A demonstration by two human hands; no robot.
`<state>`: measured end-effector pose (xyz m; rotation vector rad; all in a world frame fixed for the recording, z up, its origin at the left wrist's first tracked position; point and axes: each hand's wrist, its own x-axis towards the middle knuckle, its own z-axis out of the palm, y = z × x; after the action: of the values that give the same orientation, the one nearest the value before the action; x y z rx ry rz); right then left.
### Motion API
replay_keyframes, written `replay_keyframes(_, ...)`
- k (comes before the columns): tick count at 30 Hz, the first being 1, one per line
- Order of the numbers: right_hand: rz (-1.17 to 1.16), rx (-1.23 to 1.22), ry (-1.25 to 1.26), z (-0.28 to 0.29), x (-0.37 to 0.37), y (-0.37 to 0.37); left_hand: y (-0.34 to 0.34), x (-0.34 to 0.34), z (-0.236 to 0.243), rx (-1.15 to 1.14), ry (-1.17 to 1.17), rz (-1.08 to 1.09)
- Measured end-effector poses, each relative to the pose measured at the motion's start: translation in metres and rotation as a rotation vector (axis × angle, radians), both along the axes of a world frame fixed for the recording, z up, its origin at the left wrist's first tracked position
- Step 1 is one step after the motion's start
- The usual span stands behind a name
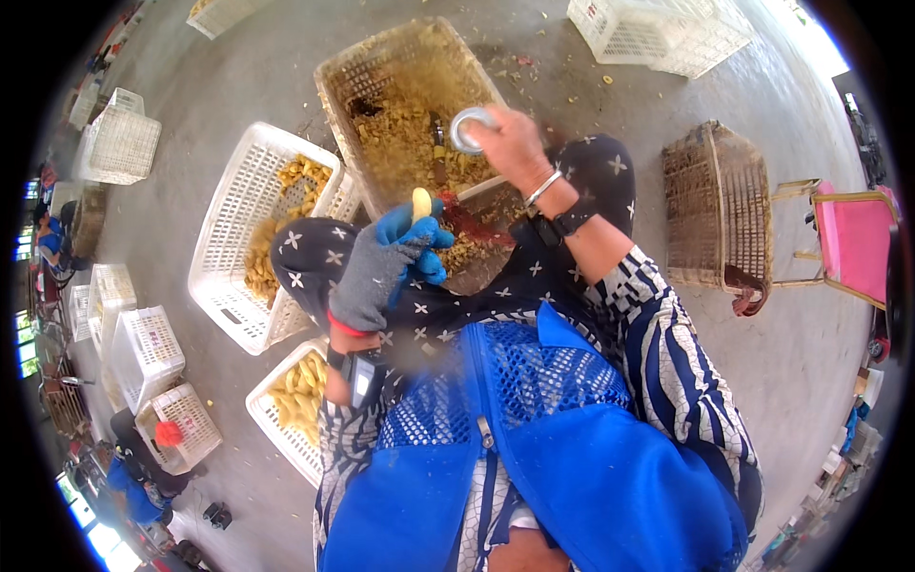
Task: The person is peeling cashews by hand using a small metal ring tool, picking them from one basket and placing processed ones into another while sitting.
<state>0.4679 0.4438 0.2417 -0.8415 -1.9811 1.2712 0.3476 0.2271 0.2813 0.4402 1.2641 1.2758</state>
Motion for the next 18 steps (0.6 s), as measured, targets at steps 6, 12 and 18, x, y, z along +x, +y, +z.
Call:
replay_keyframes(6, 0.405, 0.148, 0.253, 0.017, -0.005, -0.041, 0.005, 0.0, 0.01, -0.132, 0.205, -0.051)
replay_keyframes(12, 0.036, 0.226, -0.058, 0.008, -0.004, -0.003, -0.001, 0.001, 0.019, -0.046, 0.199, 0.003)
replay_keyframes(18, 0.055, -0.623, 0.271, -0.009, -0.02, -0.01, 0.009, -0.009, -0.026, 0.028, 0.167, 0.158)
